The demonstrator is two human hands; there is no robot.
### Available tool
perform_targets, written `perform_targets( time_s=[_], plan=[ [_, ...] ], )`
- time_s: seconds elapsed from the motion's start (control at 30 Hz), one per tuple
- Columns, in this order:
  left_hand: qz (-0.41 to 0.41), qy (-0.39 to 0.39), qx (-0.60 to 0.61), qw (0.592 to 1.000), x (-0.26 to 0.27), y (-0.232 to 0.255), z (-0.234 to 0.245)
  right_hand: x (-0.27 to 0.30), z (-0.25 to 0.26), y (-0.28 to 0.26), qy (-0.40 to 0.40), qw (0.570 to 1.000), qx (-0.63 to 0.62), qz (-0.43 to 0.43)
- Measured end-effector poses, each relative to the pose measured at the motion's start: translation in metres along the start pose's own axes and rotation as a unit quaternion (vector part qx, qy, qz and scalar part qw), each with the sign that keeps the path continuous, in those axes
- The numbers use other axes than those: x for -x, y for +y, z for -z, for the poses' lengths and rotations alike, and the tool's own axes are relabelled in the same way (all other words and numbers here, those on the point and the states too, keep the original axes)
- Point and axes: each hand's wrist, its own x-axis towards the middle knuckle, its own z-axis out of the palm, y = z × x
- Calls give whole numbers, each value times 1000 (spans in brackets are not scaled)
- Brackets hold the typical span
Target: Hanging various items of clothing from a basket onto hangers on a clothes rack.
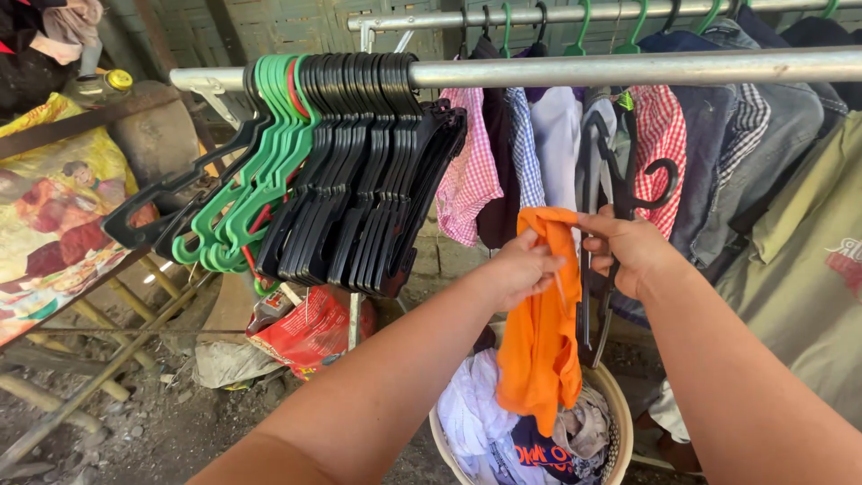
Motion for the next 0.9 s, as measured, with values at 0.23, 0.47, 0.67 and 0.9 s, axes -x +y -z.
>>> perform_targets(
  time_s=[0.23,0.47,0.67,0.9],
  plan=[
    [-84,56,11,995,-45,-3,17,19,3,34,13,989,133,64],
    [-102,19,194,975,-45,16,2,12,-8,50,-11,981,175,83],
    [-38,52,-161,985,10,11,-7,-10,-7,36,77,983,151,71],
    [-134,14,-199,971,-19,-3,20,-10,-8,24,8,976,197,93]
  ],
)
